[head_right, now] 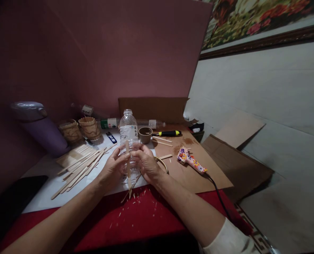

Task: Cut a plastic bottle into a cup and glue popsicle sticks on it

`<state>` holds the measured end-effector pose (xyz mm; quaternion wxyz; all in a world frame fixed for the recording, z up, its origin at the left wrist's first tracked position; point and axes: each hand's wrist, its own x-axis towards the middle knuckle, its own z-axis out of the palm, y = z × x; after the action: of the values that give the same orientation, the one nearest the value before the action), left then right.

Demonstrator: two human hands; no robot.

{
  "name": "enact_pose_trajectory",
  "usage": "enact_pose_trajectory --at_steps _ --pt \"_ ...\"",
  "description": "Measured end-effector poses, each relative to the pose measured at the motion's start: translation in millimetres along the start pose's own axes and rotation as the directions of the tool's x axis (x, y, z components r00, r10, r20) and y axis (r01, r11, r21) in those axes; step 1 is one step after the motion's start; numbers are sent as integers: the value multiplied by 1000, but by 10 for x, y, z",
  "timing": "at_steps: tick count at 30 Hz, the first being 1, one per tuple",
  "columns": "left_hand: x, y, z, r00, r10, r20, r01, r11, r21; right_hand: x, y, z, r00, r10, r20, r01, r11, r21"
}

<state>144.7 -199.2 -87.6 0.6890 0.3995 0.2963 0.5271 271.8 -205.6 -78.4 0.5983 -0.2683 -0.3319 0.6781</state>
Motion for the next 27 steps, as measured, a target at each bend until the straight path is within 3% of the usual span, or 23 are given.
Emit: enact_pose_trajectory --at_steps 10,17,27 --pt "-2 -8 -23 1000 -11 -1 11 1000 7 -4 -17 -1 999 28 -18 -28 999 -18" --pt "53 -72 -29 998 56 -16 -56 998 -22 19 13 -14 998 -42 -39 40 998 -47" --pt "50 -62 87 973 100 -207 -121 989 -90 60 107 -46 995 -74 -71 72 997 -33"
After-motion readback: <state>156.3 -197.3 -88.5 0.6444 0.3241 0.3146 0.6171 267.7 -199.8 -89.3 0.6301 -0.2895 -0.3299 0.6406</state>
